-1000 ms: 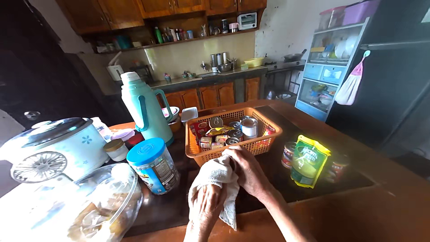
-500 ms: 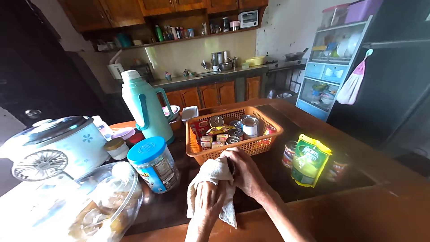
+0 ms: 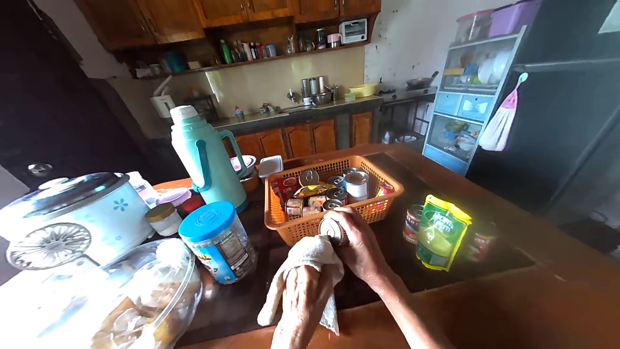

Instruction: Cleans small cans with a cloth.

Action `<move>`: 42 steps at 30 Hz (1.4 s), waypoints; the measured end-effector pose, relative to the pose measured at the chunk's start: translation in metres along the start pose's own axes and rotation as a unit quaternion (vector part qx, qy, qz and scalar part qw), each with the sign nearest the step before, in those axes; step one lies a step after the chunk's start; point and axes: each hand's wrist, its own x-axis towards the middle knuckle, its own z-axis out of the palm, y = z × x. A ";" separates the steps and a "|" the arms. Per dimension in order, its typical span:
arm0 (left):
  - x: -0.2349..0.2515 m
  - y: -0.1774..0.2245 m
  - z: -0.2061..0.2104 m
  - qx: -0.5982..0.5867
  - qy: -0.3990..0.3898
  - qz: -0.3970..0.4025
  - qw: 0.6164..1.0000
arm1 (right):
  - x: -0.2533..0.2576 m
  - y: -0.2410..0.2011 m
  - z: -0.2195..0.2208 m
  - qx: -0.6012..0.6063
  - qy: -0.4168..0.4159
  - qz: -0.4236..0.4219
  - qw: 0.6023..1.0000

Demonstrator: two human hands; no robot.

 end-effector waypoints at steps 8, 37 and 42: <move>-0.010 -0.027 0.014 0.033 0.113 0.073 0.990 | -0.002 -0.002 0.004 0.031 -0.030 -0.021 0.999; -0.011 -0.028 0.012 0.060 0.150 0.110 0.981 | 0.000 -0.006 0.005 0.037 0.013 -0.031 0.999; -0.003 -0.026 0.004 -0.249 0.050 -0.136 0.958 | -0.001 -0.009 0.005 0.020 -0.021 -0.030 0.999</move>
